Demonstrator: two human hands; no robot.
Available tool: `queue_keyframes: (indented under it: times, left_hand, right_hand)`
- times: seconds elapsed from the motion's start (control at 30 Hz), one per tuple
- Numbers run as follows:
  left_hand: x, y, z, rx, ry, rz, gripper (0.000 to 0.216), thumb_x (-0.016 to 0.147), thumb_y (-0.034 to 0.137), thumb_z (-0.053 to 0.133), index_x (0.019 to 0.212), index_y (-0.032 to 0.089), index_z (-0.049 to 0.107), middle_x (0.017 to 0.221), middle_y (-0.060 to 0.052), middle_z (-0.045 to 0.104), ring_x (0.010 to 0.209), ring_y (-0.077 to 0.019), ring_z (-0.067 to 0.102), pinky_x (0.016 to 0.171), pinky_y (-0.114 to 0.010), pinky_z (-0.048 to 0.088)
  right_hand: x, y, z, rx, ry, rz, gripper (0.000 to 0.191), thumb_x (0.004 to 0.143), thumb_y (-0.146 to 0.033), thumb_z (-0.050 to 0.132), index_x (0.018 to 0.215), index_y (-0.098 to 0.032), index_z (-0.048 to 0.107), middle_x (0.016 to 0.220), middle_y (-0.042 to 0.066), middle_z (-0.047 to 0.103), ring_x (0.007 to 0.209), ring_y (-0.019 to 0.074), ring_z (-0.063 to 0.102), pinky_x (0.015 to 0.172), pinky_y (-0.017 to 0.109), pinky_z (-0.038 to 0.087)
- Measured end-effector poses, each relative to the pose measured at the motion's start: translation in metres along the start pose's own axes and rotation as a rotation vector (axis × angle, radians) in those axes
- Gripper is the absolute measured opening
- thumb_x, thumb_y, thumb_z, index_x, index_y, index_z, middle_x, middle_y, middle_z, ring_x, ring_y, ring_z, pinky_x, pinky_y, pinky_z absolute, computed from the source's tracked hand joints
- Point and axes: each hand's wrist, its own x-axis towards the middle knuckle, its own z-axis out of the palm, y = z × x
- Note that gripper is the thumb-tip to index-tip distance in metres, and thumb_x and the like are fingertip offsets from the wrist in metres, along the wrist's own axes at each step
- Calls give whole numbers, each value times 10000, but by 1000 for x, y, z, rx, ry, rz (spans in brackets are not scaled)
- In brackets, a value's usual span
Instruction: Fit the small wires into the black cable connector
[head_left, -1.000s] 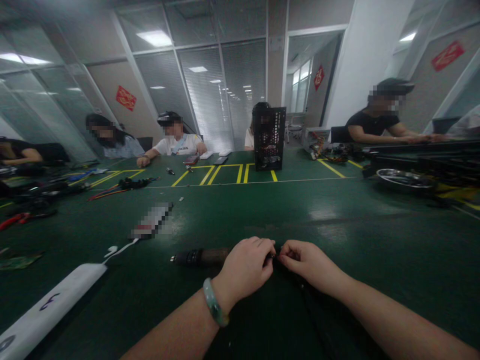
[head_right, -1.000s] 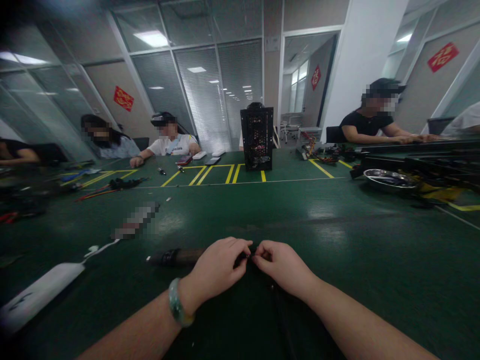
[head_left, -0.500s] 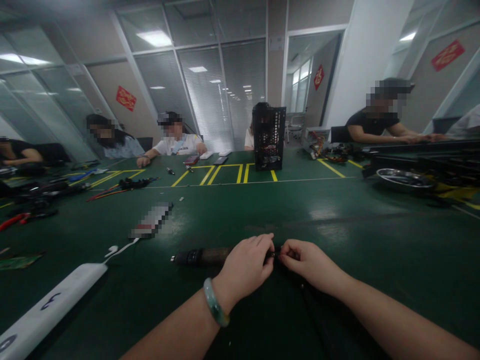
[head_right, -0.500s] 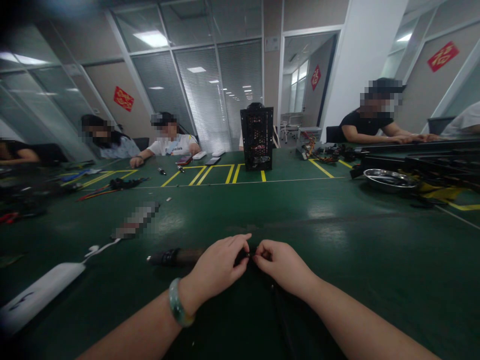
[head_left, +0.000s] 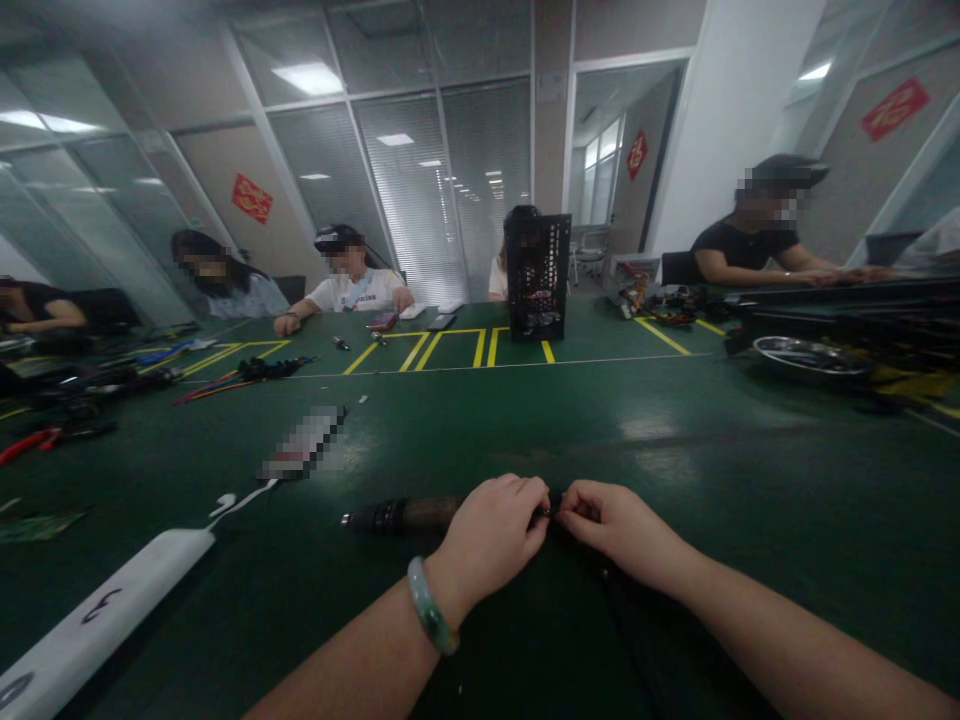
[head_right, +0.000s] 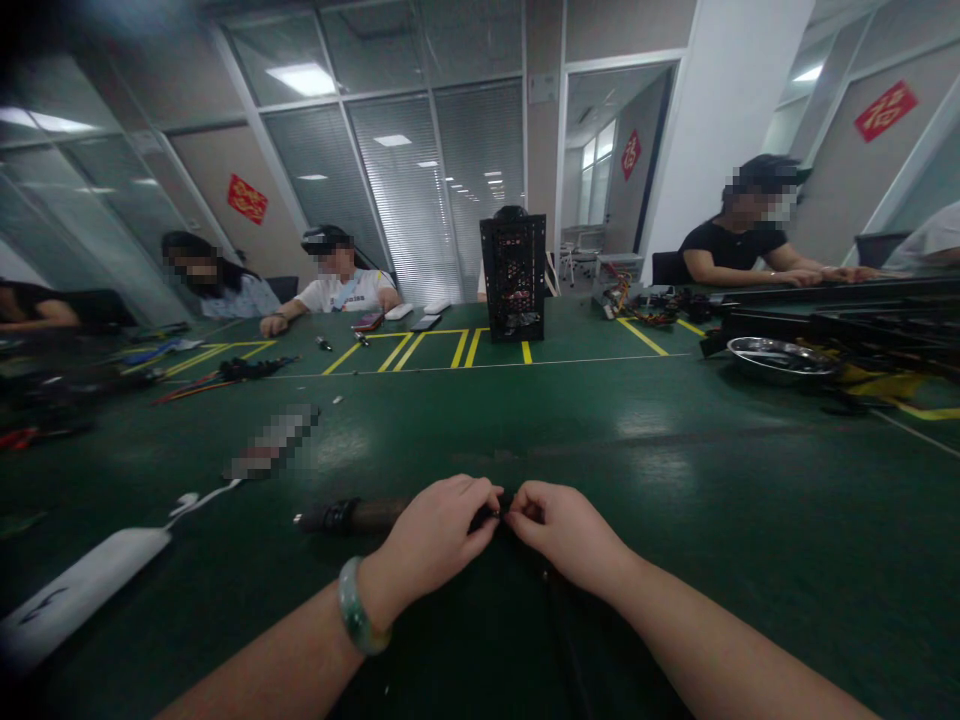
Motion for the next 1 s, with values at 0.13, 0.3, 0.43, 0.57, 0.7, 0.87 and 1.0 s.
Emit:
queue_keyframes:
  times: [0.13,0.3,0.43,0.57,0.7,0.87,1.0]
  left_hand:
    - [0,0,0,0,12,-1,109,846,259,588,928,211,534,886,-12,581,848,-195,544,753,-333,437]
    - [0,1,-1,-12,13,-7,107,850,236,575,943,213,529,900,-10,585,854,-191,546,762,-334,439]
    - [-1,2,-1,-31,17,-16,152,846,219,572,989,215,523,972,-17,602,903,-192,556,814,-343,447]
    - [-1,2,-1,-42,12,5,106,845,199,564,949,203,546,1067,-31,612,959,-198,562,851,-354,451]
    - [0,1,-2,-61,35,32,117,856,187,566,969,215,573,1144,-8,608,1023,-186,554,906,-362,440]
    - [-1,2,-3,-58,13,39,138,870,190,555,998,226,591,1018,-6,635,953,-179,571,867,-337,445]
    - [-1,3,-1,-22,14,-10,149,866,226,564,1015,227,562,921,-13,609,871,-188,561,781,-327,445]
  right_hand:
    - [1,1,1,11,1,-1,163,865,-316,544,795,-185,610,665,-26,595,594,114,526,518,202,357]
    - [1,1,1,20,6,-11,171,871,-322,540,804,-185,616,687,-22,609,614,116,536,530,201,362]
    - [0,1,1,18,7,-8,172,869,-321,541,799,-181,612,687,-22,609,617,117,541,533,202,365]
    - [-1,1,0,13,7,-9,168,870,-312,535,800,-180,610,684,-21,608,610,117,538,531,204,363]
    - [-1,1,0,25,7,-13,174,872,-312,527,805,-177,614,687,-17,607,615,120,538,532,204,366]
    - [-1,3,1,31,17,-10,167,865,-302,531,807,-172,619,692,-10,615,622,124,541,538,207,370]
    - [0,4,1,24,29,-25,157,858,-295,538,784,-174,605,662,-24,590,604,117,523,530,202,357]
